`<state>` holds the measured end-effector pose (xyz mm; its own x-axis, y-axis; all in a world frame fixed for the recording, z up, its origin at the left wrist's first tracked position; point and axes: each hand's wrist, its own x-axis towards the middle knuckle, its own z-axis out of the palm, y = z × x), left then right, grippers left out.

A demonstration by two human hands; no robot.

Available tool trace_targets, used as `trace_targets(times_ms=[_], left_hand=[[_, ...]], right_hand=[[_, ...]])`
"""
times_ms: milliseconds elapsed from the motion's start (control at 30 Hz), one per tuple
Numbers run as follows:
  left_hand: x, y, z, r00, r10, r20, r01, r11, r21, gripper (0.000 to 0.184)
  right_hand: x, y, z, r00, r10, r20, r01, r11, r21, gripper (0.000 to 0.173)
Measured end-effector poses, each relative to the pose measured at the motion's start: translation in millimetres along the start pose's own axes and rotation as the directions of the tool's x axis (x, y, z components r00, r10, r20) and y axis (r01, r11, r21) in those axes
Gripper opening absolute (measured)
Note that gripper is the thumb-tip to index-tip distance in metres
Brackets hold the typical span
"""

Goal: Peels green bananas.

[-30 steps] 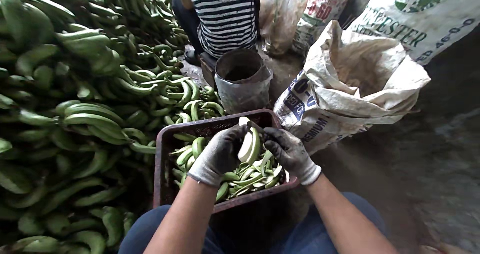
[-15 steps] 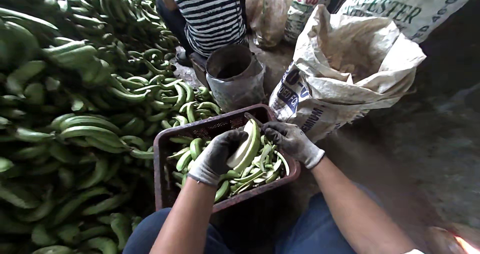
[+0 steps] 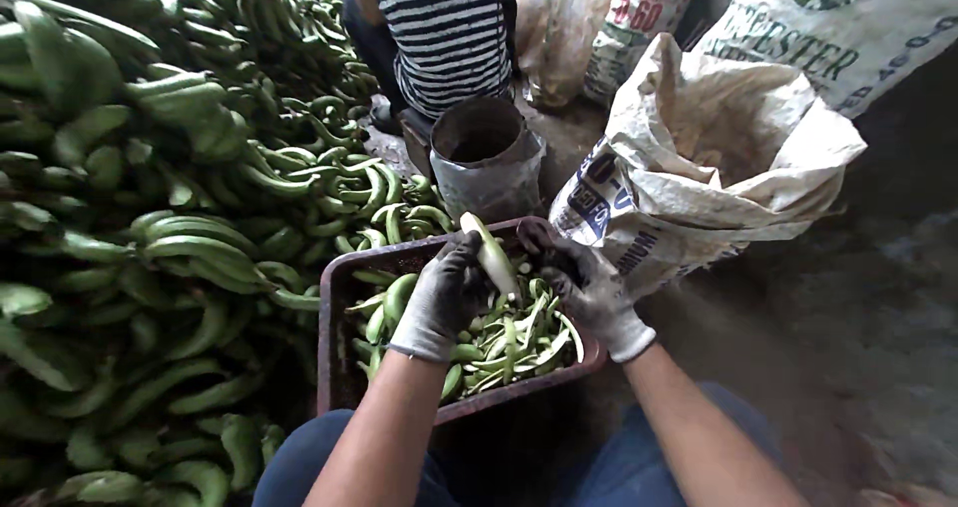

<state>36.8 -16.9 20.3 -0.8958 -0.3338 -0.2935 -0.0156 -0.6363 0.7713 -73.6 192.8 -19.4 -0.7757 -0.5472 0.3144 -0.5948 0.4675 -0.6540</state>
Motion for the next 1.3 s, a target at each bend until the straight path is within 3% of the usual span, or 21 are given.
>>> trace_targets(times_ms=[100,167,333,500,667,767,933,1200,1300], left_hand=[[-2.3,4.6,-0.1,0.999,-0.027,0.022,0.031,0.977,-0.211,0.038],[-2.7,4.7,-3.6,0.996,-0.045,0.078,0.063,0.967,-0.249,0.040],[-8.6,8.5,0.9,0.991,-0.097,0.091,0.102,0.993,-0.051,0.044],[-15.9,18.0,5.6,0.989,-0.132,0.062,0.132,0.991,0.020,0.041],[-10.8,11.9,-2.8,0.974,-0.068,0.216,0.089,0.992,-0.092,0.042],[-10.9,10.3,-1.0,0.985,-0.049,0.167,0.059,0.997,-0.056,0.038],[-16.7,14.4,7.1,0.973,-0.092,0.213,0.082,0.995,0.058,0.038],[-22.0,18.9,9.4,0.976,-0.123,0.182,0.110,0.991,0.078,0.038],[-20.1,17.1,8.2,0.979,-0.121,0.162,0.109,0.991,0.078,0.038]], right_hand=[[-8.3,-7.5,10.0,0.983,-0.182,0.016,0.179,0.977,0.113,0.052],[-10.1,-8.7,13.9,0.972,-0.232,0.041,0.224,0.964,0.141,0.048],[-8.3,-7.7,8.7,0.940,-0.339,0.045,0.327,0.930,0.168,0.042],[-6.3,-3.2,-1.4,0.933,-0.359,0.023,0.348,0.917,0.194,0.043],[-5.9,-5.0,-5.1,0.907,-0.421,0.026,0.415,0.902,0.116,0.043],[-5.3,-5.0,-5.7,0.888,-0.460,0.024,0.458,0.887,0.051,0.041],[-6.9,-8.0,-2.0,0.869,-0.493,0.046,0.491,0.870,0.039,0.040],[-7.1,-11.8,2.7,0.843,-0.535,0.052,0.536,0.844,-0.012,0.043],[-8.0,-11.9,5.6,0.875,-0.475,0.097,0.472,0.880,0.056,0.045]])
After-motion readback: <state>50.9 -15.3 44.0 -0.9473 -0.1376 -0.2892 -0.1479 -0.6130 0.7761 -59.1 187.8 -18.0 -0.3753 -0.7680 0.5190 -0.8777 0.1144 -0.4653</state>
